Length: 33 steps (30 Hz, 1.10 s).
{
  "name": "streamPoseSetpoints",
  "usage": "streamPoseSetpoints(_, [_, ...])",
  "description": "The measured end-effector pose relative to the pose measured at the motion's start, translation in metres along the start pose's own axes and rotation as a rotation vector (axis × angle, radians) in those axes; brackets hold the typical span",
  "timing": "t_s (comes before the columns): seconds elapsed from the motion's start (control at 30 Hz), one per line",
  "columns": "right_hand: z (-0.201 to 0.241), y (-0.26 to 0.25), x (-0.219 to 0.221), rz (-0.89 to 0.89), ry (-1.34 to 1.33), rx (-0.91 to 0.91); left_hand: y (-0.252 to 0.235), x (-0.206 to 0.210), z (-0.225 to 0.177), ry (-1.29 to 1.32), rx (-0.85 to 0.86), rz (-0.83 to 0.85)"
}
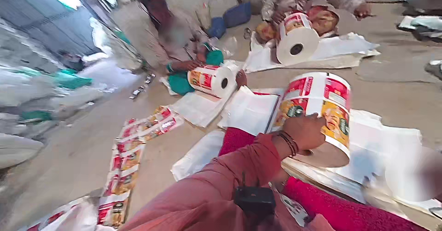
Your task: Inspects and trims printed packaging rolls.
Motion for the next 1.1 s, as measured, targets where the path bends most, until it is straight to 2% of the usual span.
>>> streamPoseSetpoints(0.13, [0.008, 0.011, -0.001, -0.051, 0.089, -0.011, 0.008, 0.012, 0.021, 0.099, 0.104, -0.306])
streamPoseSetpoints(0.2, [0.013, 0.014, 0.002, -0.041, 0.165, 0.018, 0.014, 0.03, 0.041, 0.192, 0.252, -0.497])
streamPoseSetpoints(0.3, [0.028, 0.02, 0.011, -0.092, 0.13, 0.041, 0.02, 0.048, 0.066, 0.229, 0.444, -0.632])
streamPoseSetpoints(0.37, [0.05, 0.027, 0.017, -0.12, 0.09, 0.026, 0.021, 0.052, 0.075, 0.243, 0.462, -0.638])
streamPoseSetpoints(0.53, [0.148, 0.031, 0.036, -0.103, 0.03, -0.174, 0.01, 0.056, 0.089, 0.187, 0.211, -0.542])
streamPoseSetpoints(0.63, [0.213, 0.018, 0.052, -0.058, 0.181, -0.277, 0.009, 0.057, 0.088, 0.226, 0.195, -0.494])
streamPoseSetpoints(0.77, [0.286, -0.024, 0.071, -0.042, 0.438, -0.348, 0.007, 0.057, 0.092, 0.267, 0.21, -0.477])
streamPoseSetpoints(0.93, [0.329, -0.069, 0.083, -0.035, 0.639, -0.287, 0.008, 0.058, 0.095, 0.277, 0.212, -0.486])
streamPoseSetpoints(1.1, [0.347, -0.073, 0.099, -0.001, 0.774, -0.304, 0.006, 0.059, 0.095, 0.31, 0.221, -0.479])
Point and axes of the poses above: each hand's wrist, its own y-axis away from the middle knuckle, its own x-axis out of the palm, z = x × y, the point moved 6 cm from there along -y, towards the middle knuckle, and after that the axes turned 2 degrees about z, right-handed, at the moved point
